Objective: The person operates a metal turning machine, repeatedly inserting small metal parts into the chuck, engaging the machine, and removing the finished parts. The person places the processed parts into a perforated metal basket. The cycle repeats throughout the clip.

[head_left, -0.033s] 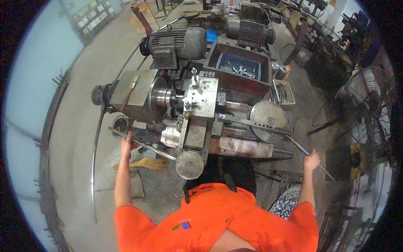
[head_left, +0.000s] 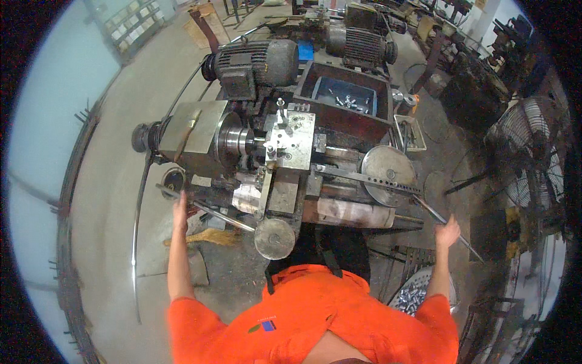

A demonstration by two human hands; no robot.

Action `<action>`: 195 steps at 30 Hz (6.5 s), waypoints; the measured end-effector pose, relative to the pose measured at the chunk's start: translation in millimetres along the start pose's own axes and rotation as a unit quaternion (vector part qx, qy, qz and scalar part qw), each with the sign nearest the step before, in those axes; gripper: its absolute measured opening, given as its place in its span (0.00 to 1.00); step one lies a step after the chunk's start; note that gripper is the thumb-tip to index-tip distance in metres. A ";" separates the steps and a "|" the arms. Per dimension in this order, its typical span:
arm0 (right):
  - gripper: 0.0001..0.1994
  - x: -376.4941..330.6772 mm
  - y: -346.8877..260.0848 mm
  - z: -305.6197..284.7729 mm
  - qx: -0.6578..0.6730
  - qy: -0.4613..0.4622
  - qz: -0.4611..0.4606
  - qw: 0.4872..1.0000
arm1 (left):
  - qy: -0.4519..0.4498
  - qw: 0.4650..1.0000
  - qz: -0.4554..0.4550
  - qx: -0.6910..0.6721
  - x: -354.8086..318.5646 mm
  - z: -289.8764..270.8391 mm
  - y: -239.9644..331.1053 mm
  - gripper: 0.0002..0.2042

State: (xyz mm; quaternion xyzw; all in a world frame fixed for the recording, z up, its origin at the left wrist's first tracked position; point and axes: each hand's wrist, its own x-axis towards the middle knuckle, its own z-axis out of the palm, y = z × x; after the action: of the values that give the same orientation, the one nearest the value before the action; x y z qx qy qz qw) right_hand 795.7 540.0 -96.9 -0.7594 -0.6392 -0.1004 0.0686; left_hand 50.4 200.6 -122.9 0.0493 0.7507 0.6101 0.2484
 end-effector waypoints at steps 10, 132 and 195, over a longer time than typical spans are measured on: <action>0.27 -135.0 -34.9 17.4 0.246 0.007 -0.151 0.958 | -0.078 0.696 0.129 0.702 2.6 7.9 -80.0 0.22; 0.14 -161.2 65.3 1.4 0.071 -0.281 0.033 0.957 | -0.050 0.911 0.137 0.387 -120.6 -77.8 98.7 0.20; 0.12 -103.8 -526.7 -161.9 0.193 -0.118 -0.583 0.781 | 0.129 0.867 0.122 0.465 -160.8 -147.9 8.3 0.17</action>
State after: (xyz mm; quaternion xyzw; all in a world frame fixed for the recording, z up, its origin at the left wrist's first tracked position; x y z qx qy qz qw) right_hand 249.9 494.4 22.5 -0.2189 -0.9689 0.0948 0.0658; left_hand 124.6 10.1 -45.3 0.1711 0.9609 0.2168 0.0216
